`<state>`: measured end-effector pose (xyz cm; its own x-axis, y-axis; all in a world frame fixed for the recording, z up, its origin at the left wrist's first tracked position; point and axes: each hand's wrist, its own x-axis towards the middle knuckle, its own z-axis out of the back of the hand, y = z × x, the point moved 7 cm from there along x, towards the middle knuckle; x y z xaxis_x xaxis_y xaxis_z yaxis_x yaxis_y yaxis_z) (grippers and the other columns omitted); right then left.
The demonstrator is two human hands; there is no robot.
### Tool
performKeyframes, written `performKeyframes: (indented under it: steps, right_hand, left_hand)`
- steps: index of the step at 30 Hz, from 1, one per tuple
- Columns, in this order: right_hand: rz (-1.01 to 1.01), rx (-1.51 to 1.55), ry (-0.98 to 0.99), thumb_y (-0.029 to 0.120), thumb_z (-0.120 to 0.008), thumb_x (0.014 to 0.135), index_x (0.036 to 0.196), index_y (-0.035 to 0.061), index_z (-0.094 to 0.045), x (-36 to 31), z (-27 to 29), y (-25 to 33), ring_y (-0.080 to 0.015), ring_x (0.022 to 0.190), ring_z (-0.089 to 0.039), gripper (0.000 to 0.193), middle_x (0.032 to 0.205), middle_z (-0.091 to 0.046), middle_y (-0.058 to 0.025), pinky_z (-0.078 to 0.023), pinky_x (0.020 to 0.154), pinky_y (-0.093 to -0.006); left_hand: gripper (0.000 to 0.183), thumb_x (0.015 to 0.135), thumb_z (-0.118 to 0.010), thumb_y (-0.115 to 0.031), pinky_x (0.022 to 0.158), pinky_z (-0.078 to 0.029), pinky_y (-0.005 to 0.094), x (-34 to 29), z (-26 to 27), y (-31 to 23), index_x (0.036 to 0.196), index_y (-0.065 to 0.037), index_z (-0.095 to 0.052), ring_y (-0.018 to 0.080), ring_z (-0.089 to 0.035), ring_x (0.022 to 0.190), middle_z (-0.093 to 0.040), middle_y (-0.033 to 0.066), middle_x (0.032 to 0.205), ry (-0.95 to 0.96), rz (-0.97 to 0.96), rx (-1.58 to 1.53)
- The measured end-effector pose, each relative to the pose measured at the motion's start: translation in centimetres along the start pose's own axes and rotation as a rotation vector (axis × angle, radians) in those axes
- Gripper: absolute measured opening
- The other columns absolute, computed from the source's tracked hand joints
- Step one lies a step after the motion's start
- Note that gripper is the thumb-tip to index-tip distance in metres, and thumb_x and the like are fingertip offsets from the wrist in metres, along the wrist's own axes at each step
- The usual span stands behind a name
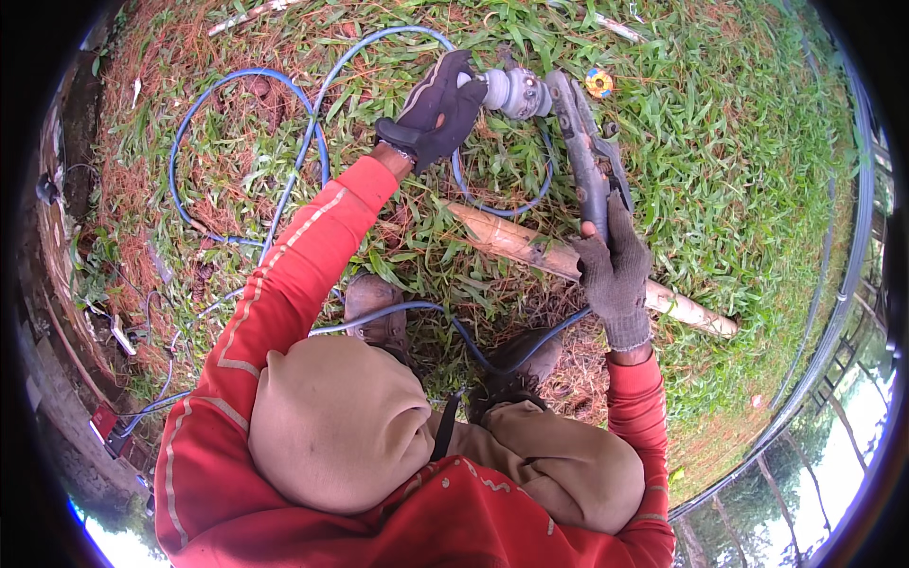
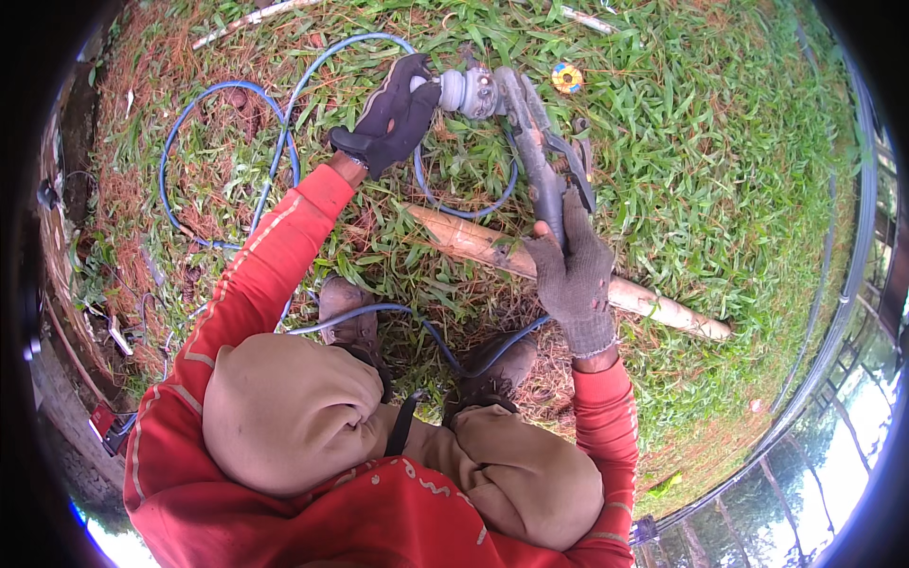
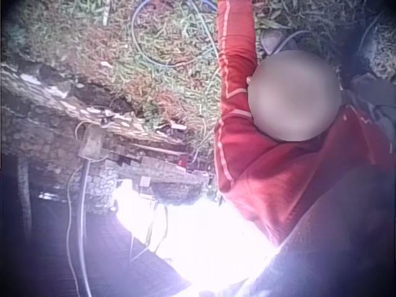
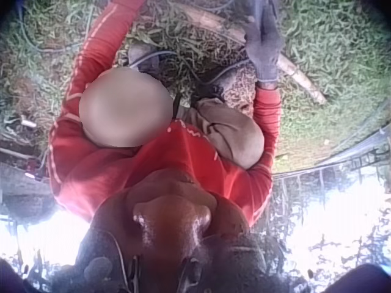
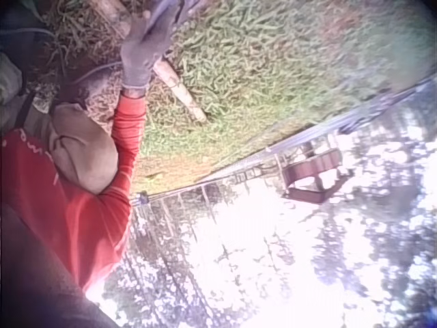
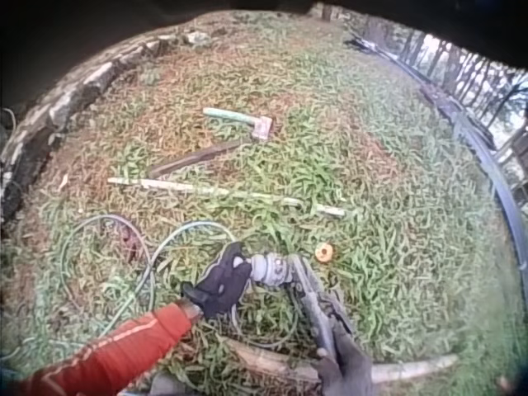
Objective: The person welds a small metal ornament while sitting on the grass, then moves to a stone surface and uses an angle grinder to smooth its surface.
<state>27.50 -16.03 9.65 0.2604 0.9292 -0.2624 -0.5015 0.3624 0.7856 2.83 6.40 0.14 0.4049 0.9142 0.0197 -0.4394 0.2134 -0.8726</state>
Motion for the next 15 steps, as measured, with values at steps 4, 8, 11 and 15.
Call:
performKeyframes:
  steps: [4, 8, 11, 15]
  right_hand:
    - [-0.024, 0.008, -0.004, 0.013, -0.076, 0.098, 0.158, -0.0099, -0.054, 0.1, 0.0, 1.1, -0.0274, 0.094, -0.082, 0.068, 0.106, -0.080, -0.0269, -0.062, 0.084, -0.0364]
    - [-0.044, 0.020, 0.010, 0.013, -0.075, 0.099, 0.157, -0.0098, -0.054, 0.2, -0.1, 1.6, -0.0254, 0.094, -0.082, 0.066, 0.104, -0.079, -0.0265, -0.061, 0.080, -0.0356]
    - [-0.120, 0.153, -0.021, 0.012, -0.074, 0.100, 0.159, -0.0108, -0.052, -0.4, 0.3, 1.0, -0.0155, 0.079, -0.070, 0.067, 0.094, -0.075, -0.0155, -0.058, 0.074, -0.0325]
    - [-0.089, 0.148, -0.094, 0.011, -0.072, 0.101, 0.166, -0.0072, -0.045, -1.4, 1.9, -1.1, -0.0105, 0.070, -0.061, 0.073, 0.091, -0.068, -0.0059, -0.053, 0.062, -0.0290]
  left_hand:
    - [0.058, 0.113, -0.062, -0.033, 0.088, -0.059, 0.0463, 0.0, 0.2, -0.7, 0.158, -0.001, -0.045, 0.0336, -0.075, 0.100, -0.072, 0.0192, 0.119, 0.004, 0.014, -0.003]
    - [0.052, 0.113, -0.063, -0.028, 0.079, -0.058, 0.0428, -0.4, 0.7, -0.8, 0.154, -0.002, -0.046, 0.0271, -0.071, 0.089, -0.072, 0.0181, 0.110, -0.010, -0.025, 0.029]
    - [0.045, 0.113, -0.062, -0.028, 0.069, -0.056, 0.0383, -0.1, 0.9, -0.7, 0.150, -0.007, -0.047, 0.0192, -0.068, 0.078, -0.073, 0.0143, 0.102, -0.086, -0.178, 0.099]
    - [0.047, 0.113, -0.060, -0.042, 0.081, -0.054, 0.0369, 1.5, 0.1, 0.2, 0.145, -0.007, -0.059, 0.0146, -0.062, 0.094, -0.064, 0.0056, 0.105, 0.005, 0.020, -0.124]
